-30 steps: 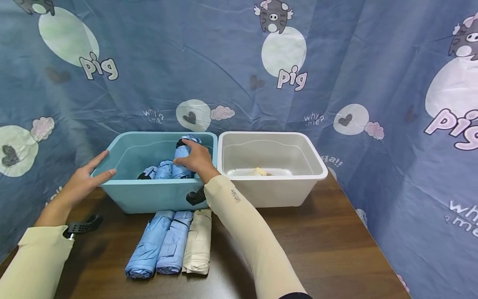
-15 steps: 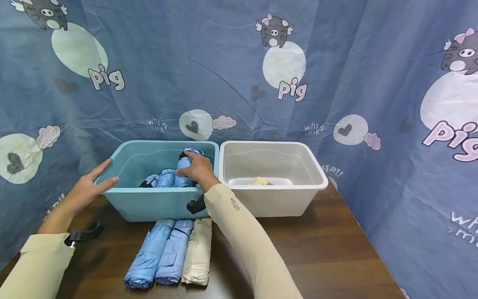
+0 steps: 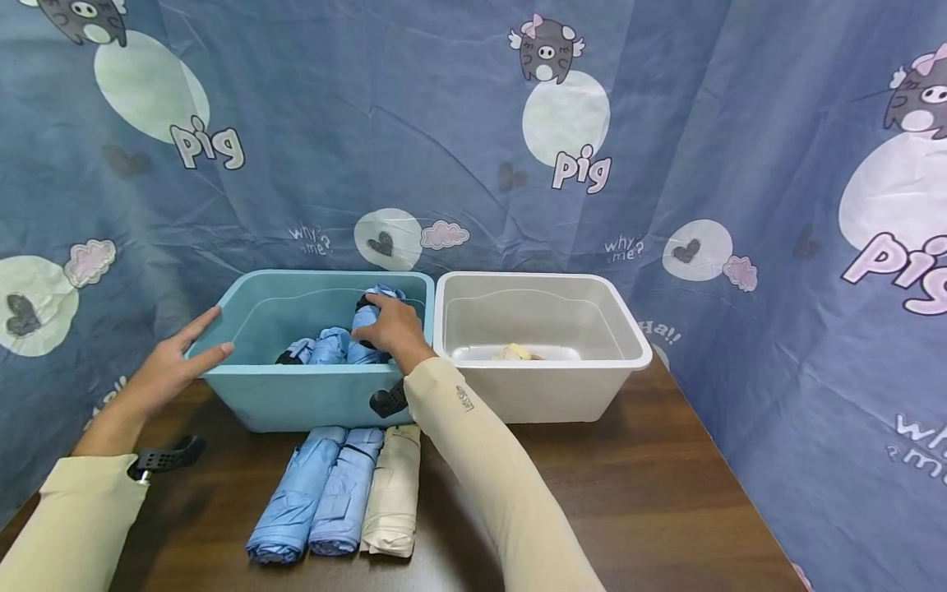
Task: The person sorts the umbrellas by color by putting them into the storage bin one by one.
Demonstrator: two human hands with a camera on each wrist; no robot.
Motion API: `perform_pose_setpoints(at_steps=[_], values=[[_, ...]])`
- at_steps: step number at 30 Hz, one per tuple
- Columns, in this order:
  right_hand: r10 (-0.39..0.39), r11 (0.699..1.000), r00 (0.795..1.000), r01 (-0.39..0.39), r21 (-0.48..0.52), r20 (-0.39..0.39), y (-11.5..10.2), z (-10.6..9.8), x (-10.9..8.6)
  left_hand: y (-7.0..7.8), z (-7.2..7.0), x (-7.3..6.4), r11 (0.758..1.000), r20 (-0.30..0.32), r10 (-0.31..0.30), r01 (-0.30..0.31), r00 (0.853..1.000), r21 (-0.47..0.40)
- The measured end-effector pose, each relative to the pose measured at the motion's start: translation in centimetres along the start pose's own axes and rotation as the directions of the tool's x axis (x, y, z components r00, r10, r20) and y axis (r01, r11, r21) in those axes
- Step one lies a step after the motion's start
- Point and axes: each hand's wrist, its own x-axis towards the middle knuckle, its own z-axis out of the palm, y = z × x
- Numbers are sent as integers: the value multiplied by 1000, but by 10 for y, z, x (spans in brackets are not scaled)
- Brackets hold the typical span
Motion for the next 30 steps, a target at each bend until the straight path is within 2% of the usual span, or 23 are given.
perform_pose_setpoints(at_steps=[6, 9, 13, 17, 23, 30], values=[[8, 992, 998, -2, 122, -55, 0, -1, -1, 0, 0, 0, 1000, 5, -13, 13, 1000, 2], [-12, 995, 998, 18, 98, -68, 0, -2, 0, -1, 0, 0, 1000, -4, -7, 7, 1000, -7], [-34, 990, 996, 44, 130, -81, 0, -3, 1, -1, -2, 0, 1000, -2, -2, 2, 1000, -11], [-98, 980, 986, 120, 161, -135, -1, -8, -3, 0, -2, 1, 1000, 8, 1, -1, 1000, -6], [-213, 946, 967, 240, 217, -141, -1, -21, -27, 0, -3, 2, 1000, 4, 4, -4, 1000, -4], [-291, 911, 948, 315, 267, -129, 5, -36, -67, 1, -3, 1, 1000, 13, -8, 8, 1000, -12]])
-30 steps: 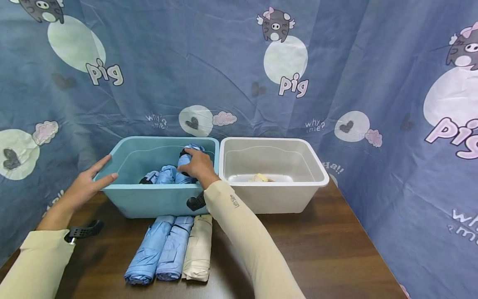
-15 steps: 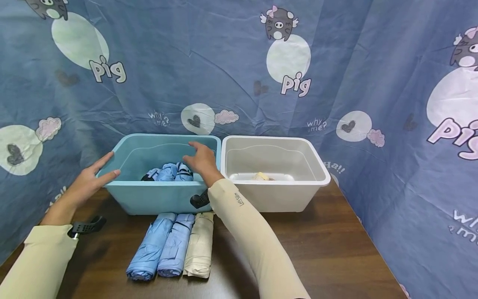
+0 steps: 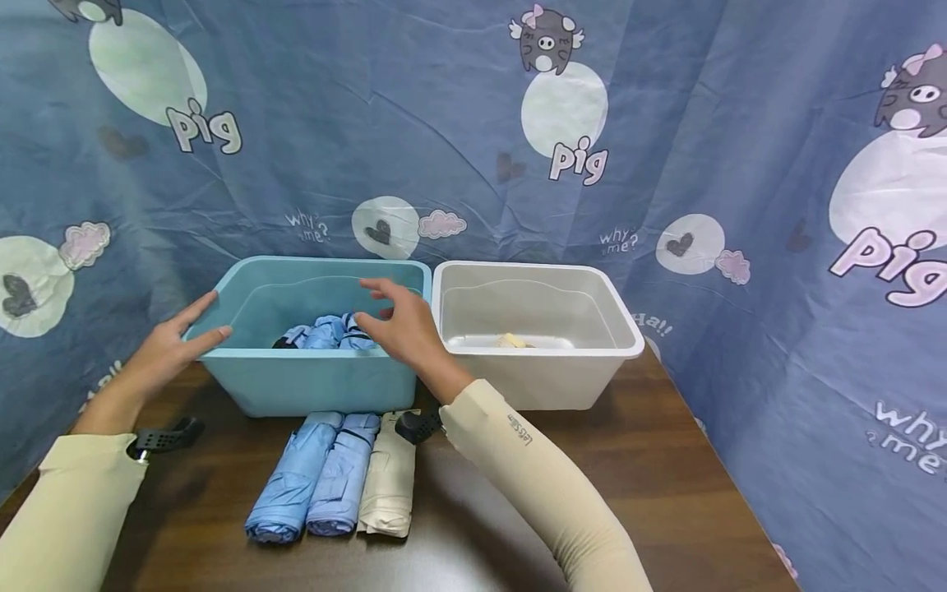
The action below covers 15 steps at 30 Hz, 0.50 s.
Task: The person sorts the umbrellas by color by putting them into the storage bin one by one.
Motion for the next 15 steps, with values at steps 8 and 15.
perform_pose_setpoints(at_steps=[8, 15], values=[[-54, 985, 998, 51, 165, 11, 3, -21, -49, 1, 6, 2, 1000, 27, -10, 10, 1000, 0], [-22, 972, 995, -1, 234, 99, 10, -25, -82, -4, 1, -2, 1000, 17, -18, 18, 1000, -11]])
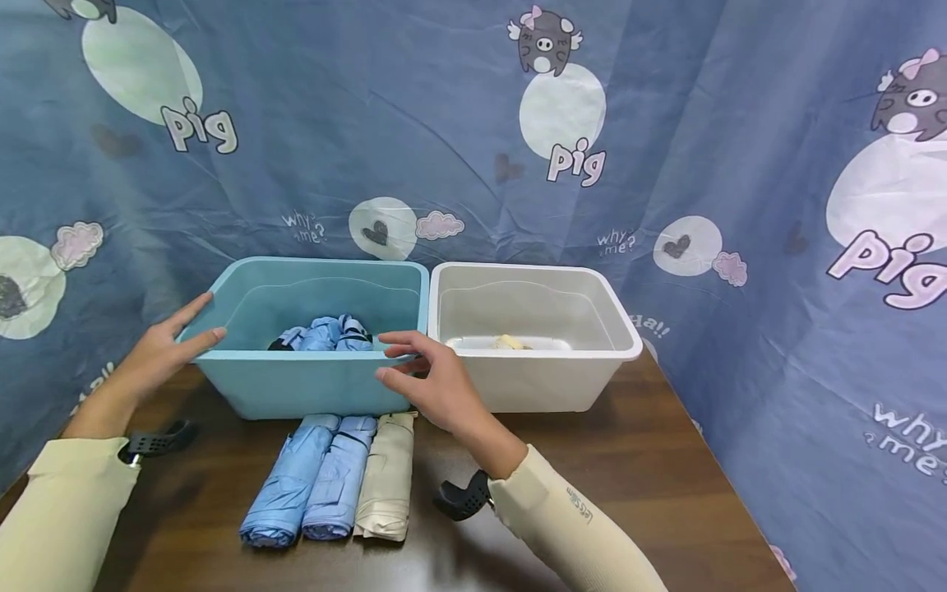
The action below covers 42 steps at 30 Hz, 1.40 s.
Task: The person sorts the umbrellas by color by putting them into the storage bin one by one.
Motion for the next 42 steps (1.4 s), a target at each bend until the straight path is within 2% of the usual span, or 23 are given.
perform_pose_setpoints(at_steps=[5, 8, 10, 15, 18, 22, 25, 29, 33, 37, 42], values=[[50, 998, 997, -51, 21, 57, 11, 5, -15, -1, -6, -2, 1000, -3, -5, 5, 1000, 2], [77, 997, 994, -79, 23, 81, 21, 8, -24, 1, -3, -1, 1000, -14, 5, -6, 1000, -7], [107, 994, 990, -109, 13, 94, 19, 9, -31, 2, -2, -1, 1000, -22, 14, -14, 1000, -15], [178, 984, 977, -179, -6, 116, 42, 16, -42, 3, 0, -1, 1000, -25, 19, -19, 999, -19], [212, 977, 970, -208, -39, 123, 64, 21, -44, 1, -1, -1, 1000, -20, 17, -17, 1000, -11], [208, 977, 966, -200, -69, 152, 80, 26, -47, 0, 0, 0, 1000, -19, 14, -13, 1000, 6], [189, 982, 966, -184, -48, 174, 90, 30, -50, 0, 0, 1, 1000, -16, 7, -6, 1000, 10], [232, 973, 958, -229, -36, 169, 95, 33, -52, 1, -1, 2, 1000, -18, 7, -7, 1000, 0], [285, 958, 947, -277, -71, 147, 97, 36, -51, 4, -2, 2, 999, -26, 25, -26, 999, -22], [321, 946, 937, -310, -95, 140, 98, 39, -50, 5, -2, 1, 1000, -14, 19, -19, 1000, -17], [298, 953, 944, -285, -104, 143, 97, 47, -49, 2, -1, 0, 1000, -13, 14, -14, 1000, -12]])
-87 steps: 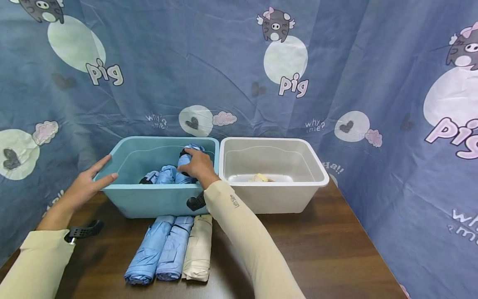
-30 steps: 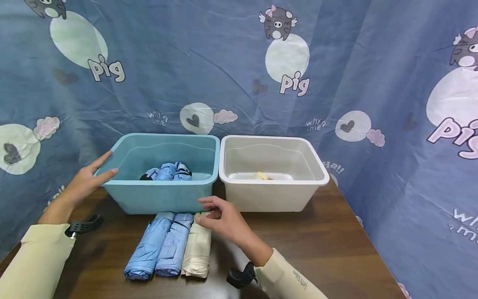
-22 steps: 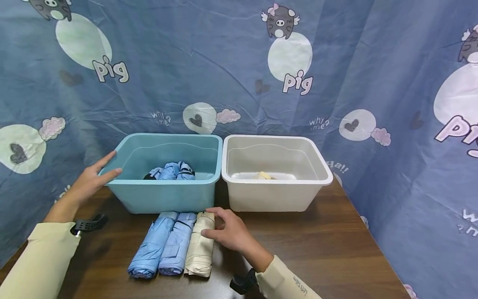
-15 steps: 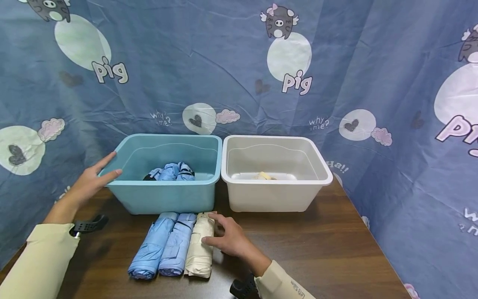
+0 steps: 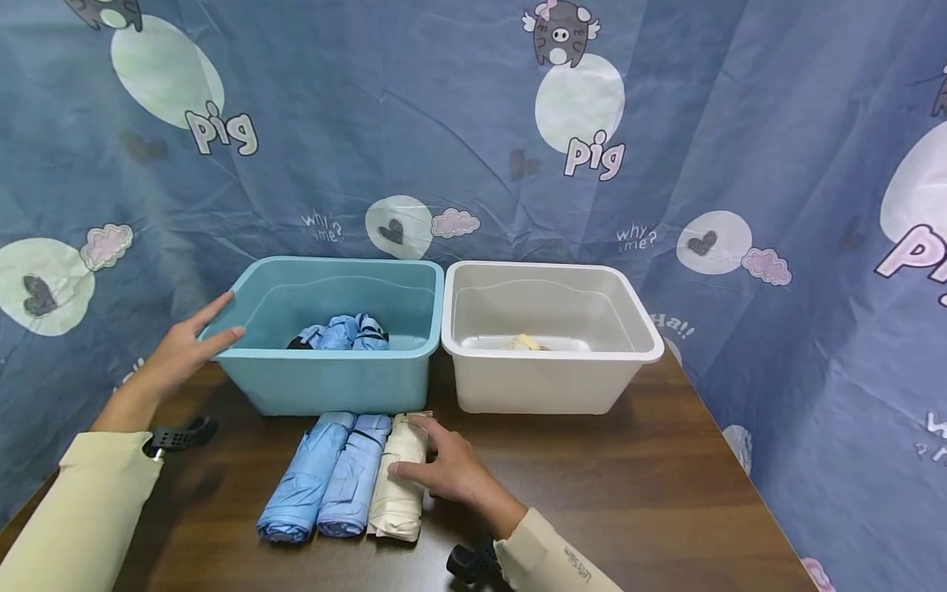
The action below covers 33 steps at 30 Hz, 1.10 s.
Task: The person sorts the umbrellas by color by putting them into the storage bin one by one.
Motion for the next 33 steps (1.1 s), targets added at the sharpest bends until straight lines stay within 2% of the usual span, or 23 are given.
perform_pose_setpoints(at_steps=[6, 10, 15, 20, 25, 29, 33], values=[[-75, 981, 995, 63, -185, -59, -2, 8, 6, -1, 1, 2, 1000, -7, 8, -8, 1000, 3], [-72, 963, 993, 44, -267, -95, -4, 13, 8, -1, 1, 2, 1000, -15, 24, -24, 1000, 2], [-38, 955, 994, 6, -297, -100, -8, 21, 8, -1, 0, 2, 1000, -18, 30, -30, 999, 2], [-20, 959, 994, -10, -282, -103, -7, 21, 8, -1, 0, 2, 1000, -11, 19, -19, 1000, -3], [-21, 974, 995, -1, -225, -96, -2, 13, 3, 0, 3, 4, 1000, -6, 25, -25, 1000, -9], [7, 987, 996, -21, -160, -89, 0, 6, 0, -1, 5, 5, 1000, -2, 23, -23, 1000, -10], [15, 998, 997, -20, -67, -75, 2, 4, 1, -3, 1, 3, 1000, -4, 8, -8, 1000, -6]])
